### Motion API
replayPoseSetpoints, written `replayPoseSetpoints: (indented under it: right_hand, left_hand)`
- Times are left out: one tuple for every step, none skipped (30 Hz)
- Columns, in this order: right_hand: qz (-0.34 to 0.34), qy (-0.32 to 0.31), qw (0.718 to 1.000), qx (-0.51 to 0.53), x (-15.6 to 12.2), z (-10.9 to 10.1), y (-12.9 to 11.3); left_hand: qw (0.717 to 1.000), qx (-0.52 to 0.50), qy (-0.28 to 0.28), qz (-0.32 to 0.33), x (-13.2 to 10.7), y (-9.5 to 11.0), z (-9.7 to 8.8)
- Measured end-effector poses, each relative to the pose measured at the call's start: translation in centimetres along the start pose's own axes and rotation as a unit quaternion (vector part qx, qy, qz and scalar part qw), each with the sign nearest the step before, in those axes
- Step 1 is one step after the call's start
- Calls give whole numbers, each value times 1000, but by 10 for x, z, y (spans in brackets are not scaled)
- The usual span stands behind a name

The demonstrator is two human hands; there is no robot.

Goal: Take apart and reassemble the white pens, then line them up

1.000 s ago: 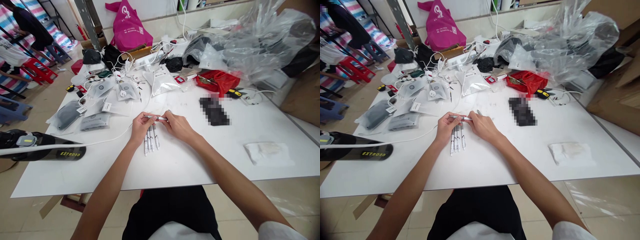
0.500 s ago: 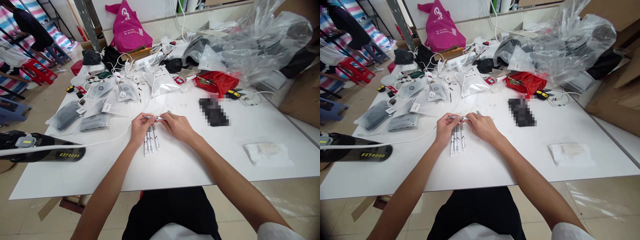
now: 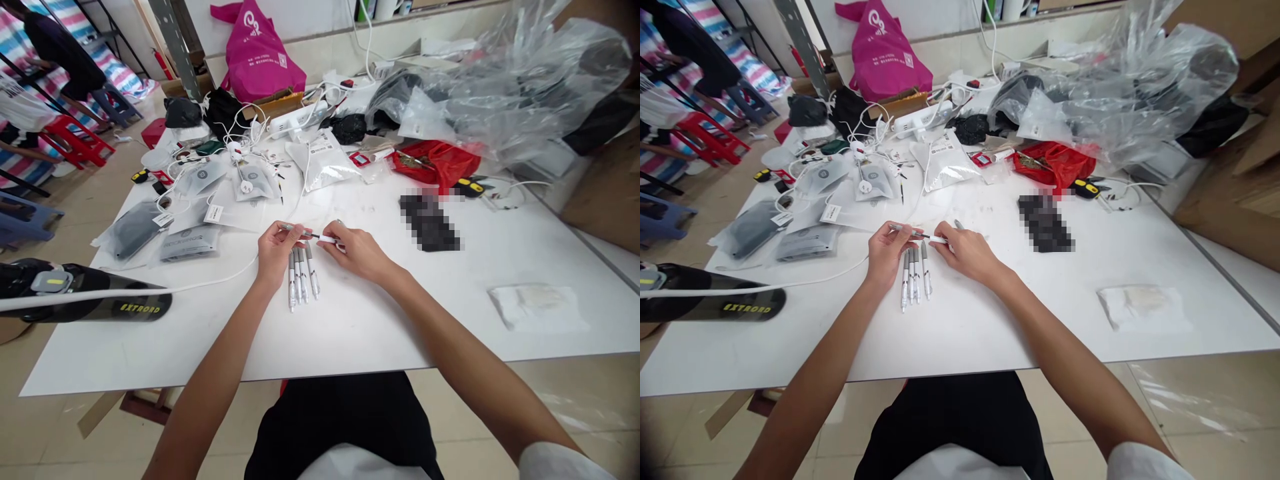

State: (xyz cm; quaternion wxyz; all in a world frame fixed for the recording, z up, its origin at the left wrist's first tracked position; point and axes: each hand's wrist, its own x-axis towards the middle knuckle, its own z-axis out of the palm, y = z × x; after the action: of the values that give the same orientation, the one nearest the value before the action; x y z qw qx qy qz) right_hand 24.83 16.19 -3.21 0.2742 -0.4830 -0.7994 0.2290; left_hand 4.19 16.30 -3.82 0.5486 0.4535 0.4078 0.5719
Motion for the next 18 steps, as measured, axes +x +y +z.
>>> replayPoseSetpoints:
  right_hand:
    - [0, 13, 999, -31, 0, 1, 1]
    - [-1, 19, 999, -50, 0, 2, 3]
    - [-5, 20, 998, -61, 0, 1, 4]
    - [-12, 21, 997, -67, 0, 1, 5]
    - [-21, 24, 997, -72, 0, 0, 6]
    - [-30, 28, 996, -79, 0, -2, 7]
    - [-38, 31, 995, -87, 0, -3, 7]
    - [-44, 34, 994, -95, 0, -4, 7]
    - [-46, 35, 993, -102, 0, -5, 8]
    - [-46, 36, 992, -108, 0, -6, 8]
    - [-45, 35, 992, -113, -1, -7, 8]
    - [-43, 36, 992, -117, -1, -7, 8]
    - [-42, 38, 991, -120, -1, -7, 8]
    - [-42, 40, 991, -122, -1, -8, 8]
    - [-44, 41, 991, -123, -1, -8, 9]
    - [-45, 43, 990, -123, -1, -8, 9]
    - [-46, 45, 990, -123, -1, -8, 9]
    - [-45, 48, 990, -123, -1, -8, 10]
  left_hand:
    - [1000, -4, 7, -4, 1, 0, 0]
    - [1000, -6, 10, -8, 1, 0, 0]
    - [1000, -7, 11, -10, 2, 0, 0]
    - [1000, -9, 13, -9, 2, 0, 0]
    - [1000, -11, 17, -7, 2, 0, 0]
    - [1000, -15, 21, -5, 2, -1, 0]
    - [999, -18, 26, -3, 3, -1, 0]
    - [999, -21, 31, -1, 3, -1, 0]
    - [999, -23, 36, 0, 3, -1, -1]
    - [999, -23, 40, 0, 3, -1, -1]
    - [999, -21, 44, 0, 3, -1, -1]
    - [999, -19, 46, 0, 3, -1, -1]
    - [999, -16, 46, 0, 3, -1, -1]
    - [999, -13, 46, 0, 3, -1, -1]
    - [999, -12, 46, 1, 3, -1, -1]
    - [999, -12, 46, 1, 3, 0, -1]
    - [999, -13, 48, 2, 3, 0, -1]
    - [999, -14, 51, 3, 4, 0, -2]
